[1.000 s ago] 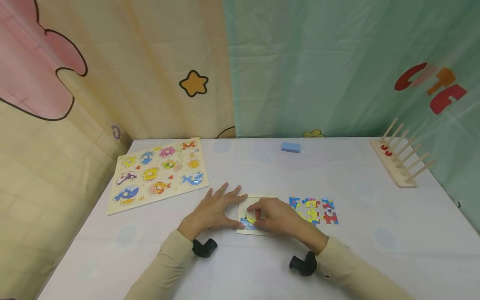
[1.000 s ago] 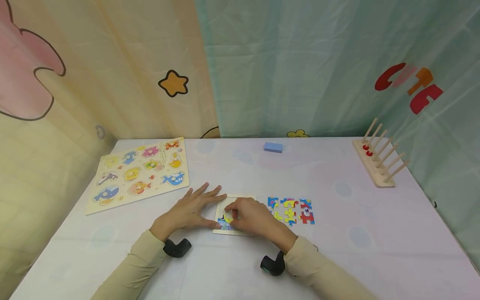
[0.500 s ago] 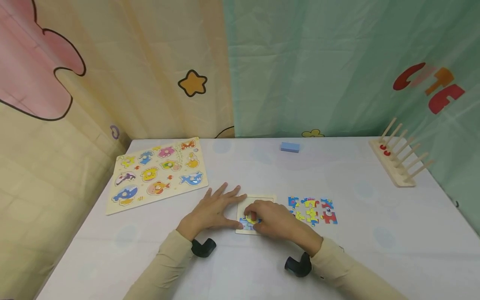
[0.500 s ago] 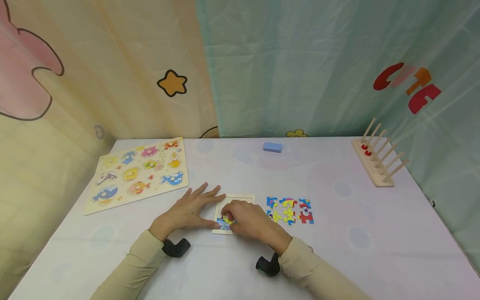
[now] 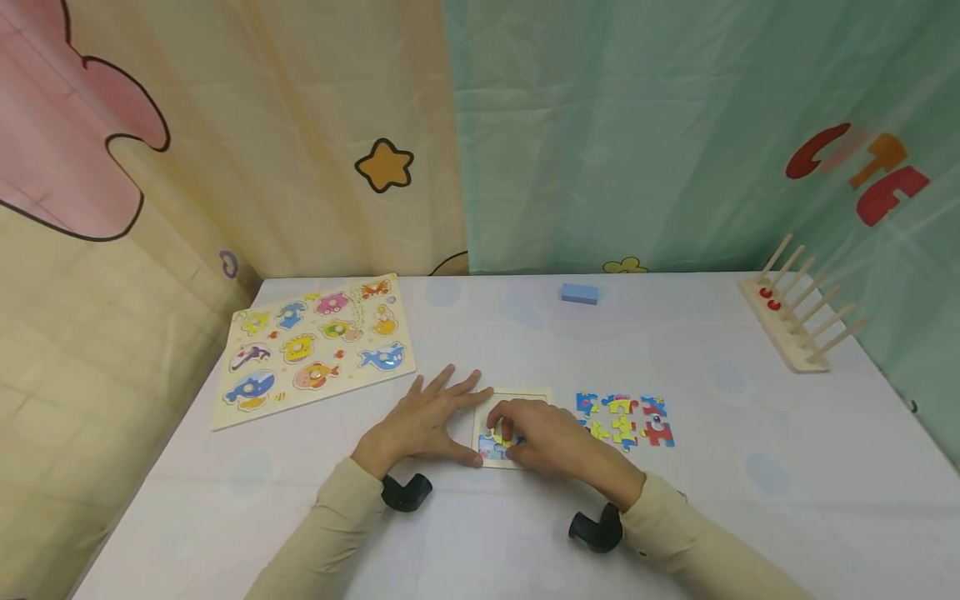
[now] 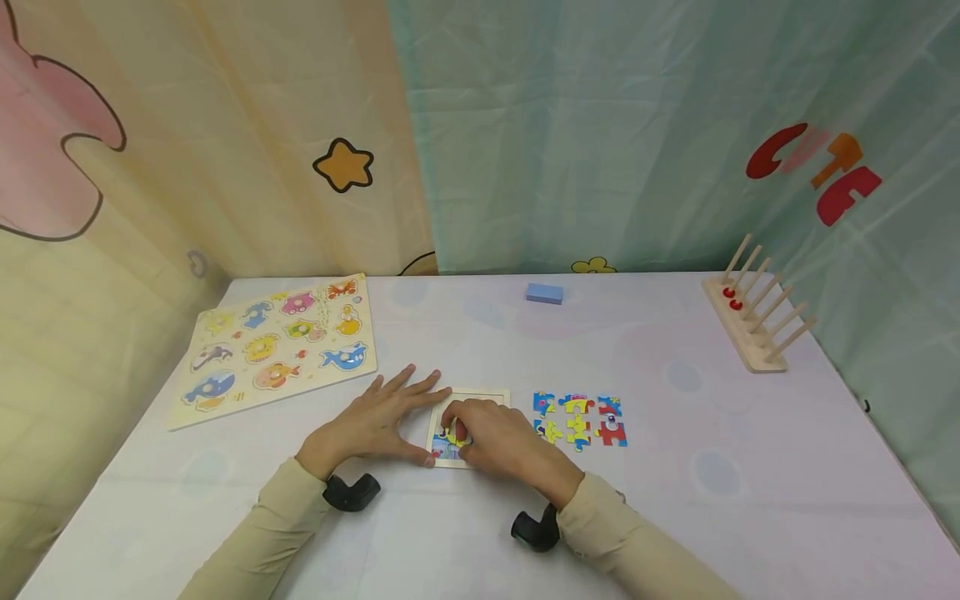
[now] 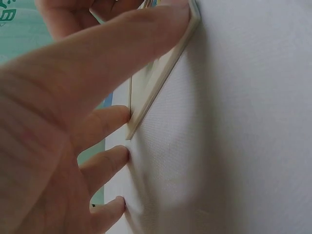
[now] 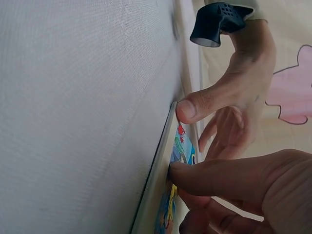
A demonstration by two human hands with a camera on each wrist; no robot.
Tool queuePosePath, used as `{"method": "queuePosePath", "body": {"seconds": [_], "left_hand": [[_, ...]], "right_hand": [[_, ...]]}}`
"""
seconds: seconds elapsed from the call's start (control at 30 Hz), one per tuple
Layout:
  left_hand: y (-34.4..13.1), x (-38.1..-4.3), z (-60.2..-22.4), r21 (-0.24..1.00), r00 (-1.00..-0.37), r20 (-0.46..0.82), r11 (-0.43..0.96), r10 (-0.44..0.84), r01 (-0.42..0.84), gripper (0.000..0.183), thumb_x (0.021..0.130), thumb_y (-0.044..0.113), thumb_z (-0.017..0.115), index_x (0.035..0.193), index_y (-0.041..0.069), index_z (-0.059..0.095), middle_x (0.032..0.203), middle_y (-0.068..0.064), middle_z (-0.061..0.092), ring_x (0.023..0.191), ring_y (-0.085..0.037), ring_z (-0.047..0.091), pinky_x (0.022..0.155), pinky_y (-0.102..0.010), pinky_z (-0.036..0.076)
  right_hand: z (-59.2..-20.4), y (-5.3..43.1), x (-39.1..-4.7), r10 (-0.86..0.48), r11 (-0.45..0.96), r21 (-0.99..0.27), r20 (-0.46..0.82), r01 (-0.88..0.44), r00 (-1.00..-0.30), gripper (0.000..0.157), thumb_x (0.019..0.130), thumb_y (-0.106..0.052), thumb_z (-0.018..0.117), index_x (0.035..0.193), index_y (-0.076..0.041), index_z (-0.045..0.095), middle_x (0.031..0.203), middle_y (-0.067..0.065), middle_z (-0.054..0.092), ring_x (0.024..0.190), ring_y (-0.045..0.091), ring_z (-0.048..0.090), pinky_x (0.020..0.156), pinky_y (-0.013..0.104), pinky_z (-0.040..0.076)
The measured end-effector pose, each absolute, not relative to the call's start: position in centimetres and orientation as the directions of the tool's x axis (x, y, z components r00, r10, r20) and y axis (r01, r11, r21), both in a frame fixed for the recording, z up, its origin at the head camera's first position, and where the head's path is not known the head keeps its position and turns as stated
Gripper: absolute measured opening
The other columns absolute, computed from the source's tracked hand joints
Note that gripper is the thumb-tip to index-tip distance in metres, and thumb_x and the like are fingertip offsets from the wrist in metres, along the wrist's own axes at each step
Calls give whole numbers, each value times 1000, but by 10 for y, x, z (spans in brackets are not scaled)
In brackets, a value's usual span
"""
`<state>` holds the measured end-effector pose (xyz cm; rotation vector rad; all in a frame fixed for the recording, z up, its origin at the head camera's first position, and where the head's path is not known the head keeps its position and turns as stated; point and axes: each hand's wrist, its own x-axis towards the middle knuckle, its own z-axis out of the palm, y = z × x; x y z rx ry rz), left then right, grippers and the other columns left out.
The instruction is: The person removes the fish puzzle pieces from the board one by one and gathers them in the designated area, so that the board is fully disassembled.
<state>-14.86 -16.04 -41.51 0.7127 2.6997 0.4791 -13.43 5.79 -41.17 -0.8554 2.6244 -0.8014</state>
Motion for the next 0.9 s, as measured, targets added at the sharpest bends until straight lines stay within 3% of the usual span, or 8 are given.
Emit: {"method": "queuePosePath", "body": {"seconds": [0.23,0.4,0.53,0.67,0.77,0.9], "left_hand": [[-159,-148,-414,395,-831,-213,824,513,408,96,68,59,82,150,30,42,162,3,24,150,-31,6,115,-65,5],[-159,-148,-412,385,-833,-222,830,506,402,97,68,60,82,151,30,41,162,4,23,151,-30,5,115,-64,5],[-158,-149,-411,392,-833,-223,829,507,399,96,68,59,82,150,30,42,162,3,23,151,-31,5,115,-64,5],[-158,-149,-411,388,-833,-224,830,506,400,96,68,59,82,150,30,42,162,3,23,151,-31,5,116,-64,5],[-158,-149,-411,391,-833,-220,829,507,401,96,68,59,82,150,30,42,162,3,23,150,-31,5,115,-64,5],[-159,-148,-412,404,-833,-216,823,509,398,95,68,59,82,150,30,43,162,3,23,151,-31,5,115,-64,4]], "right_hand": [[-415,62,-136,-611,632,-613,-19,-474,-791,32,79,-6,77,108,-17,68,83,-7,60,76,11,53,65,28,46],[-418,63,-138,-600,524,-736,37,-428,-799,21,81,-10,79,98,-18,71,81,-11,64,71,10,55,63,26,48],[-419,62,-139,-598,435,-840,-1,-323,-802,15,83,-8,77,93,-18,71,81,-10,70,68,6,60,58,23,47],[-419,62,-139,-586,398,-895,-78,-203,-806,13,84,-6,76,94,-14,73,76,-2,73,46,7,50,43,21,37],[-420,61,-138,-561,405,-899,-102,-165,-822,11,84,-7,76,94,-11,76,74,-1,73,41,8,43,40,20,32],[-420,59,-136,-507,426,-886,-65,-185,-859,8,83,-9,77,91,-10,79,79,-3,75,60,5,63,52,21,48]]}}
